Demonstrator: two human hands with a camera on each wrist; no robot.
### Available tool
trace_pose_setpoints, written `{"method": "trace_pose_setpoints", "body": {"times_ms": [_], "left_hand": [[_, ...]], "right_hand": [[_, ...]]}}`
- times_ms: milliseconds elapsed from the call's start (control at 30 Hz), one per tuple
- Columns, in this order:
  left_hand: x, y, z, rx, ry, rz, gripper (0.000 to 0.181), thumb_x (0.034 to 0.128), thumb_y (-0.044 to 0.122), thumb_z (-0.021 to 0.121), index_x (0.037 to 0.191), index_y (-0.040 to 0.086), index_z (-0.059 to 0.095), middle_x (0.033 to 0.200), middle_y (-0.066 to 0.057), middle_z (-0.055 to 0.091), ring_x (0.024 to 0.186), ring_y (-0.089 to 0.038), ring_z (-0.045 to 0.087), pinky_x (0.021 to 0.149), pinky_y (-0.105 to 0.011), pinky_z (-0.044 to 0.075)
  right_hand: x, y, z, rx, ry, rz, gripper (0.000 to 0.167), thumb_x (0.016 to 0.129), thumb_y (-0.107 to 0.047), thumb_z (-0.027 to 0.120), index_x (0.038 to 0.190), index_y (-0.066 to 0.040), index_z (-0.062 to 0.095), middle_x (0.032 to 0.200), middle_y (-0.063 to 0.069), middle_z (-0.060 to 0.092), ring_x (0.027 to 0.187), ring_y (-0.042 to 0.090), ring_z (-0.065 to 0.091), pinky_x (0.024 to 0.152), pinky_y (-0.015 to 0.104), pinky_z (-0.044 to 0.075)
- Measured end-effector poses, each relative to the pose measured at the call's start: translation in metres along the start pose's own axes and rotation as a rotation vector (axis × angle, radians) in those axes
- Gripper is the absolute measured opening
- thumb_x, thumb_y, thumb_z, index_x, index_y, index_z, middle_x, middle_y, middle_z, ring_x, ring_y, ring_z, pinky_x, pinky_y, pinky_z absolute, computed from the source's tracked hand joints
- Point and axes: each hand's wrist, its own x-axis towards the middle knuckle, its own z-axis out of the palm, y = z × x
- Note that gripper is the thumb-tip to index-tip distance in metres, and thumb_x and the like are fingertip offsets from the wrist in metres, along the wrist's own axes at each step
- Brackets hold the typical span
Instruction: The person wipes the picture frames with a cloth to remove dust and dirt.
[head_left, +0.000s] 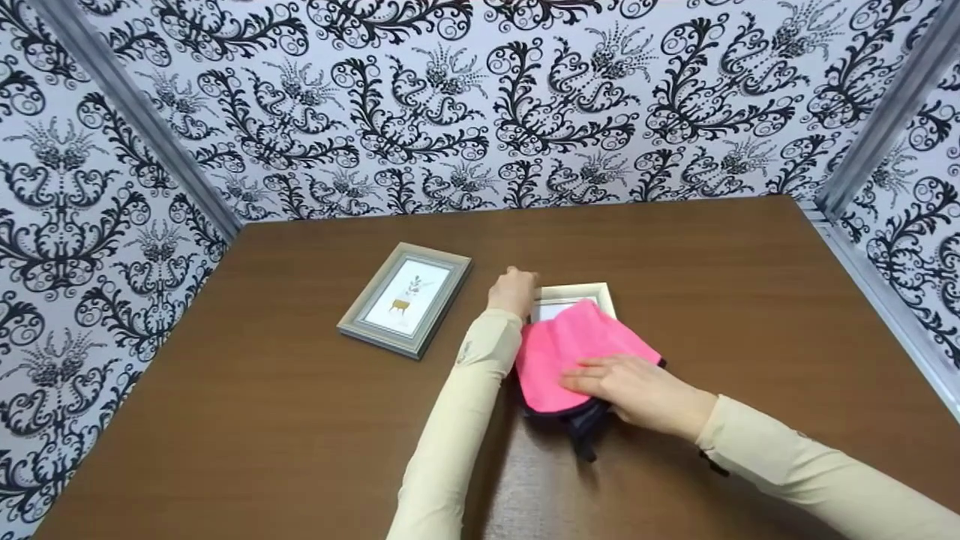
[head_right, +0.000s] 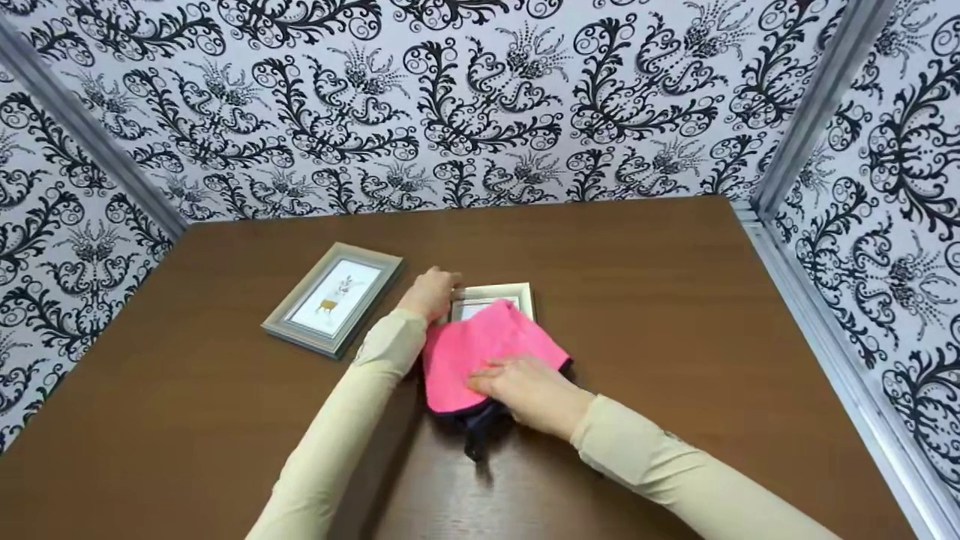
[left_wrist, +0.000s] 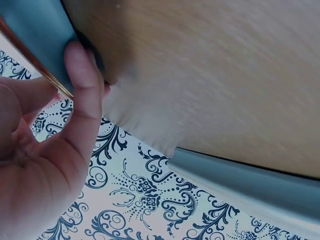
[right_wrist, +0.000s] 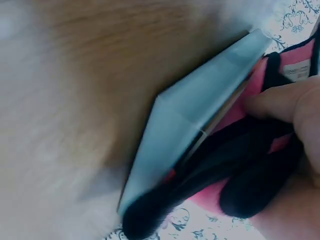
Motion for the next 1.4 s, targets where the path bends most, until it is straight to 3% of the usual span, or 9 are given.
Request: {"method": "trace_pose_setpoints", "body": {"times_ms": [233, 400, 500, 600, 800, 933, 1133, 1233, 1400], "left_hand": [[0.001, -0.001, -0.002, -0.008, -0.020, 0.012, 0.023, 0.0955, 0.011, 0.056, 0.114, 0.015, 0.069, 0.110, -0.020, 0.061, 0.096, -0.037, 0.065, 0.073, -0.045, 0.056], [0.004, 0.000, -0.003, -0.016, -0.059, 0.031, 0.028, 0.0949, 0.005, 0.052, 0.117, 0.014, 0.067, 0.114, -0.022, 0.059, 0.099, -0.038, 0.064, 0.076, -0.045, 0.055], [0.005, 0.000, -0.003, -0.014, -0.066, 0.051, 0.028, 0.0943, 0.003, 0.052, 0.116, 0.012, 0.067, 0.114, -0.023, 0.060, 0.100, -0.039, 0.063, 0.076, -0.046, 0.055], [0.006, -0.001, -0.004, -0.013, -0.060, 0.055, 0.026, 0.0936, 0.002, 0.052, 0.113, 0.010, 0.068, 0.112, -0.023, 0.061, 0.100, -0.039, 0.063, 0.076, -0.046, 0.055], [0.009, -0.005, -0.005, -0.026, -0.063, 0.054, 0.023, 0.0918, 0.003, 0.055, 0.110, 0.008, 0.069, 0.113, -0.022, 0.062, 0.101, -0.039, 0.063, 0.077, -0.046, 0.055], [0.009, -0.005, -0.003, -0.033, -0.063, 0.047, 0.022, 0.0905, 0.003, 0.058, 0.109, 0.008, 0.069, 0.113, -0.021, 0.063, 0.102, -0.038, 0.063, 0.078, -0.046, 0.055], [0.008, -0.006, -0.003, -0.008, -0.072, 0.028, 0.024, 0.0908, 0.004, 0.059, 0.111, 0.009, 0.070, 0.114, -0.021, 0.062, 0.101, -0.038, 0.063, 0.077, -0.045, 0.055], [0.007, -0.004, -0.004, -0.002, -0.066, 0.043, 0.025, 0.0939, 0.003, 0.053, 0.111, 0.010, 0.070, 0.112, -0.022, 0.062, 0.099, -0.038, 0.064, 0.076, -0.046, 0.055], [0.008, -0.004, -0.001, 0.015, -0.091, 0.063, 0.027, 0.0961, 0.004, 0.050, 0.114, 0.012, 0.068, 0.113, -0.022, 0.060, 0.100, -0.038, 0.063, 0.077, -0.046, 0.055]], "right_hand": [[-0.017, -0.020, -0.006, -0.329, 0.066, 0.187, 0.035, 0.073, 0.003, 0.069, 0.108, -0.005, 0.069, 0.106, 0.011, 0.068, 0.096, 0.032, 0.064, 0.077, 0.044, 0.052], [-0.020, -0.037, -0.005, -0.462, 0.108, 0.211, 0.026, 0.074, -0.005, 0.069, 0.100, -0.005, 0.069, 0.098, 0.011, 0.068, 0.084, 0.030, 0.065, 0.060, 0.041, 0.053], [-0.019, -0.044, -0.007, -0.410, 0.108, 0.167, 0.036, 0.069, 0.001, 0.073, 0.104, -0.003, 0.069, 0.100, 0.012, 0.069, 0.085, 0.028, 0.066, 0.062, 0.040, 0.054], [-0.014, -0.045, -0.008, -0.293, 0.122, 0.108, 0.044, 0.065, 0.006, 0.072, 0.108, -0.001, 0.069, 0.104, 0.013, 0.070, 0.088, 0.028, 0.067, 0.067, 0.039, 0.055], [0.005, -0.036, -0.004, 0.024, 0.105, 0.018, 0.051, 0.069, 0.012, 0.064, 0.118, 0.000, 0.066, 0.114, 0.013, 0.067, 0.100, 0.026, 0.065, 0.082, 0.039, 0.053], [0.014, -0.032, 0.002, 0.158, 0.069, -0.005, 0.057, 0.069, 0.011, 0.064, 0.125, -0.001, 0.062, 0.122, 0.011, 0.064, 0.110, 0.028, 0.061, 0.091, 0.042, 0.049], [0.010, -0.029, 0.010, 0.103, 0.035, 0.000, 0.072, 0.067, 0.009, 0.074, 0.135, -0.004, 0.054, 0.135, 0.008, 0.056, 0.127, 0.037, 0.046, 0.103, 0.049, 0.038], [0.005, -0.030, 0.011, 0.004, 0.012, 0.004, 0.079, 0.065, 0.014, 0.072, 0.139, -0.006, 0.050, 0.140, 0.009, 0.052, 0.128, 0.036, 0.046, 0.102, 0.049, 0.039], [-0.007, -0.030, 0.008, -0.106, 0.022, -0.007, 0.073, 0.068, 0.014, 0.069, 0.136, -0.006, 0.055, 0.135, 0.010, 0.056, 0.122, 0.030, 0.053, 0.098, 0.044, 0.043]]}}
